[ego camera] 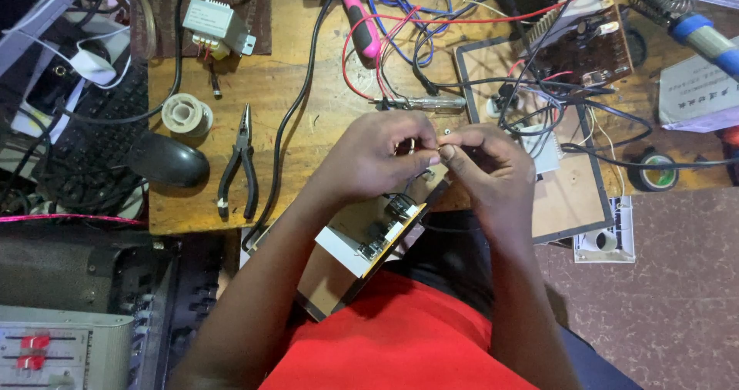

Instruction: Soldering wires to a circuit board on a repair workbench using a soldering iron and pliers.

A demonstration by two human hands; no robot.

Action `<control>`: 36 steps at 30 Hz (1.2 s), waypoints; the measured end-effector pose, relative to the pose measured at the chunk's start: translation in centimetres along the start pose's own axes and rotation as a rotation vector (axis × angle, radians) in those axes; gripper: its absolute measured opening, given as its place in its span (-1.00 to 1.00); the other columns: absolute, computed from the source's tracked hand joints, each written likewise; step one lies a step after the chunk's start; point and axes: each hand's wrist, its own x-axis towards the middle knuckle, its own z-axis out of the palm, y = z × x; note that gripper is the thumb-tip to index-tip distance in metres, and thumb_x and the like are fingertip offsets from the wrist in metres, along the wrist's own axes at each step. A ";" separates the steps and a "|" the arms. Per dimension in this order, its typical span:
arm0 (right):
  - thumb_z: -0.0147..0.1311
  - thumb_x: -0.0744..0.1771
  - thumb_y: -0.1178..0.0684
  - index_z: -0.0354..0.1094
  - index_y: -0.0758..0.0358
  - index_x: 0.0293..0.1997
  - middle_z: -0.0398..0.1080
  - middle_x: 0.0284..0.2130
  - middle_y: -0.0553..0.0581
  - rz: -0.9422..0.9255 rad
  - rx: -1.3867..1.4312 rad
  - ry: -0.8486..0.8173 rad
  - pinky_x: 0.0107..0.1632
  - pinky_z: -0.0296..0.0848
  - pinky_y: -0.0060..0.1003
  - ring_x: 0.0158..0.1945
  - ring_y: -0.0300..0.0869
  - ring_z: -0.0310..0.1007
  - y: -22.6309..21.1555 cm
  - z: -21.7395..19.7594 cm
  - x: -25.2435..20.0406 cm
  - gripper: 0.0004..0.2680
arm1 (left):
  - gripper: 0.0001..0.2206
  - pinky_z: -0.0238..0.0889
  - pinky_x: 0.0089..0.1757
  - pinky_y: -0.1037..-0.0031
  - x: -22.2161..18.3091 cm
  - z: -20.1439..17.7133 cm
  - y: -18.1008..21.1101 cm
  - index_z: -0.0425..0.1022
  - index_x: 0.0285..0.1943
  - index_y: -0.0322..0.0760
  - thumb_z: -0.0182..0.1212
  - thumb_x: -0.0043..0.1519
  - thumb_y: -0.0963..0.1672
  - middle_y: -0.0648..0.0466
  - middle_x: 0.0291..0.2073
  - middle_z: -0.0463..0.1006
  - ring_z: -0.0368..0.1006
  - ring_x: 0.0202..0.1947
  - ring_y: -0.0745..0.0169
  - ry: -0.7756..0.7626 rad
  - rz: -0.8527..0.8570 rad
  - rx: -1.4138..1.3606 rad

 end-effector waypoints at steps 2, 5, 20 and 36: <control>0.27 0.39 0.28 0.53 0.49 -0.10 0.41 -0.37 0.23 0.062 0.079 0.027 -0.30 0.67 -0.32 -0.29 -0.19 0.52 0.7 0.5 -0.5 -0.94 | -0.95 0.45 -0.25 0.20 0.0 0.6 -0.3 0.59 -0.21 -0.30 0.36 0.26 -0.20 -0.10 -0.40 0.60 0.59 -0.33 -0.09 -0.014 -0.016 0.027; 0.22 0.40 0.25 0.51 0.50 -0.11 0.37 -0.43 0.17 0.168 0.205 0.070 -0.30 0.70 -0.37 -0.34 -0.24 0.50 1.7 1.2 -1.1 -0.93 | -0.92 0.45 -0.28 0.25 0.0 0.6 0.2 0.60 -0.22 -0.29 0.41 0.24 -0.18 -0.06 -0.42 0.60 0.58 -0.35 -0.02 -0.032 -0.037 0.051; 0.10 0.45 0.22 0.35 0.51 0.04 0.53 -0.25 0.34 0.176 0.343 0.001 -0.26 0.74 -0.34 -0.24 -0.14 0.63 2.2 0.2 -1.5 -0.88 | -0.85 0.40 -0.21 0.32 -0.9 -0.3 -1.0 0.54 -0.11 -0.27 0.20 0.22 -0.30 -0.02 -0.30 0.50 0.48 -0.22 0.10 0.129 -0.060 -0.133; 0.28 0.37 0.28 0.36 0.47 0.05 0.56 -0.27 0.29 0.157 0.246 0.045 -0.22 0.70 -0.42 -0.25 -0.24 0.57 1.1 1.4 -1.4 -0.81 | -0.92 0.41 -0.16 0.16 -0.6 -0.2 0.1 0.64 -0.09 -0.41 0.26 0.30 -0.28 -0.16 -0.31 0.53 0.54 -0.24 -0.06 0.143 -0.011 -0.113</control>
